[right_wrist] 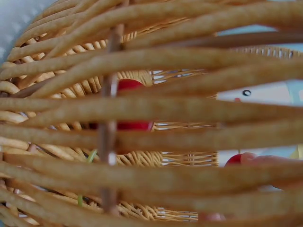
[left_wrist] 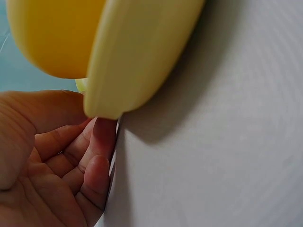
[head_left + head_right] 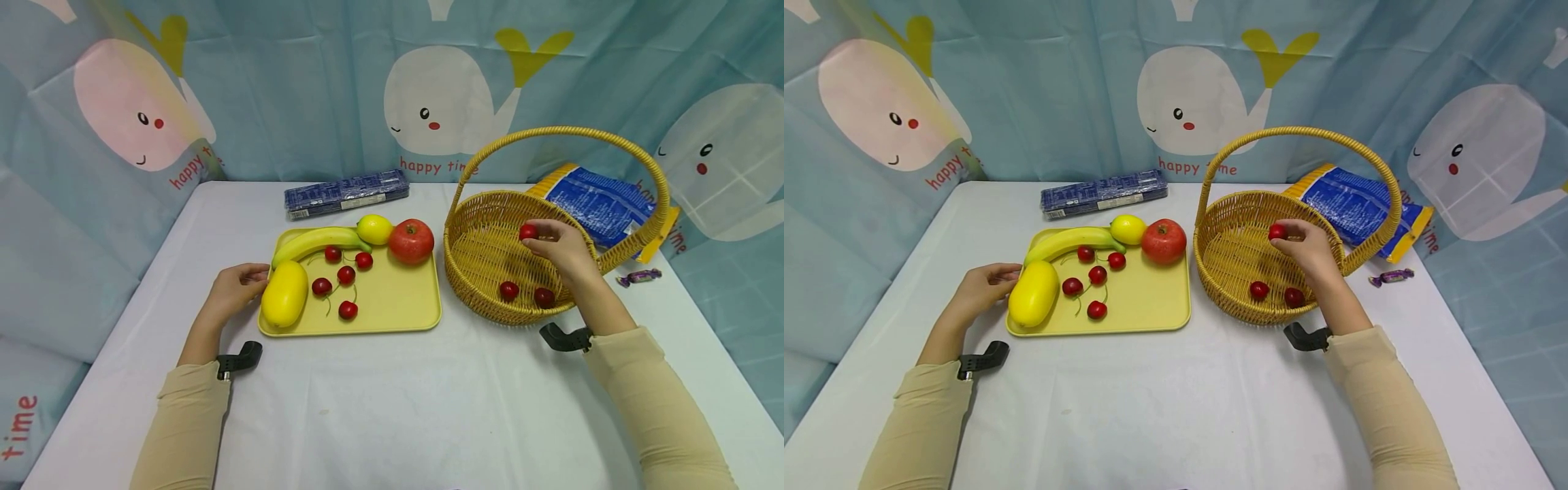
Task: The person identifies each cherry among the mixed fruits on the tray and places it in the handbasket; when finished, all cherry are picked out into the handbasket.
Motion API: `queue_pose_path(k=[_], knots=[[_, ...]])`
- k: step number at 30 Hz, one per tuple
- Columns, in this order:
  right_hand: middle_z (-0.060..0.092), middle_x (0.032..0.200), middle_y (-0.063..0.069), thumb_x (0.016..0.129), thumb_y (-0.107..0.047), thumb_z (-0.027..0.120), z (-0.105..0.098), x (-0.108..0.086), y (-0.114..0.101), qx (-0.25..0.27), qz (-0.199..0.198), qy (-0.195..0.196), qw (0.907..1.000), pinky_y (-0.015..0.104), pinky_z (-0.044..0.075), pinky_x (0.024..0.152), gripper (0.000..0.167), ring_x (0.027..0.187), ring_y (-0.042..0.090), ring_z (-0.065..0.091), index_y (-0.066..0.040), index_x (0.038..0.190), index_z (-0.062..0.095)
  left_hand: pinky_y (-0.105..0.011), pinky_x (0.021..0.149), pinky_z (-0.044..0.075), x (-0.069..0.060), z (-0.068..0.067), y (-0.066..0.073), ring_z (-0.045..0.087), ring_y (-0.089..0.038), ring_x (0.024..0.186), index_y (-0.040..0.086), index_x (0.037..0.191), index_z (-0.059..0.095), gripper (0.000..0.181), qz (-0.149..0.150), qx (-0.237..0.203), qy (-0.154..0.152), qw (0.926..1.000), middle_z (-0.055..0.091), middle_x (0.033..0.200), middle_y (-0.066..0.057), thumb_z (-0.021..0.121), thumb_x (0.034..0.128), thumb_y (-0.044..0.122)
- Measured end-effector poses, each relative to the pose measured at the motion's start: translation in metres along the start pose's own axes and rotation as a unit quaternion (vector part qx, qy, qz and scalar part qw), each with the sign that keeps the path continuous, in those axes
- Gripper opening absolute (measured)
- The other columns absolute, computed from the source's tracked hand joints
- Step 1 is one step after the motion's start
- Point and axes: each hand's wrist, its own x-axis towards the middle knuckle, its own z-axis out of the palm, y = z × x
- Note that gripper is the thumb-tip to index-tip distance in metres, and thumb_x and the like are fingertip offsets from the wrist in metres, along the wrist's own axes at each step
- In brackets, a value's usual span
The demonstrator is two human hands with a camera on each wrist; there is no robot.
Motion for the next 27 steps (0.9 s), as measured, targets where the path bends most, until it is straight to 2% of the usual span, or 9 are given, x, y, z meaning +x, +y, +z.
queue_pose_path(k=[6,15,20,27], knots=[[0.047,0.117,0.007,0.089,-0.017,0.061,0.0007,0.0,0.0017,-0.007,-0.001,0.002,1.0,0.027,0.047,0.087,0.048,0.096,0.013,0.049,-0.003,0.133,0.045,-0.015,0.059,0.043,0.0005,-0.0003,-0.001,0.049,-0.025,0.084,-0.004,0.126,0.051,0.039,-0.001,0.0,-0.004,1.0,0.054,0.103,-0.019,0.054,0.0922,0.015],[0.048,0.121,0.011,0.089,-0.02,0.061,0.0016,-0.0003,0.0039,-0.007,-0.005,0.003,1.0,0.025,0.048,0.084,0.051,0.095,0.009,0.051,-0.002,0.134,0.044,-0.016,0.061,0.044,-0.0002,-0.0001,-0.0004,0.05,-0.025,0.084,-0.005,0.125,0.051,0.039,0.002,0.001,0.001,1.0,0.055,0.103,-0.019,0.055,0.0919,0.014],[0.045,0.13,0.019,0.091,-0.023,0.059,0.0017,-0.0007,0.0043,-0.01,0.0,0.001,1.0,0.029,0.047,0.087,0.052,0.099,0.01,0.051,-0.002,0.135,0.042,-0.016,0.061,0.044,-0.0009,-0.0005,0.0,0.05,-0.025,0.084,-0.006,0.125,0.051,0.039,0.007,0.001,0.001,1.0,0.055,0.103,-0.02,0.055,0.0917,0.014],[0.045,0.13,0.014,0.09,-0.029,0.059,-0.0002,-0.0035,-0.0001,0.001,0.008,0.007,0.9999,0.039,0.042,0.093,0.053,0.104,0.014,0.048,-0.004,0.134,0.044,-0.016,0.061,0.043,0.0001,-0.0001,0.0,0.049,-0.025,0.084,-0.004,0.125,0.052,0.038,0.003,0.001,0.003,1.0,0.055,0.103,-0.019,0.055,0.0919,0.015]])
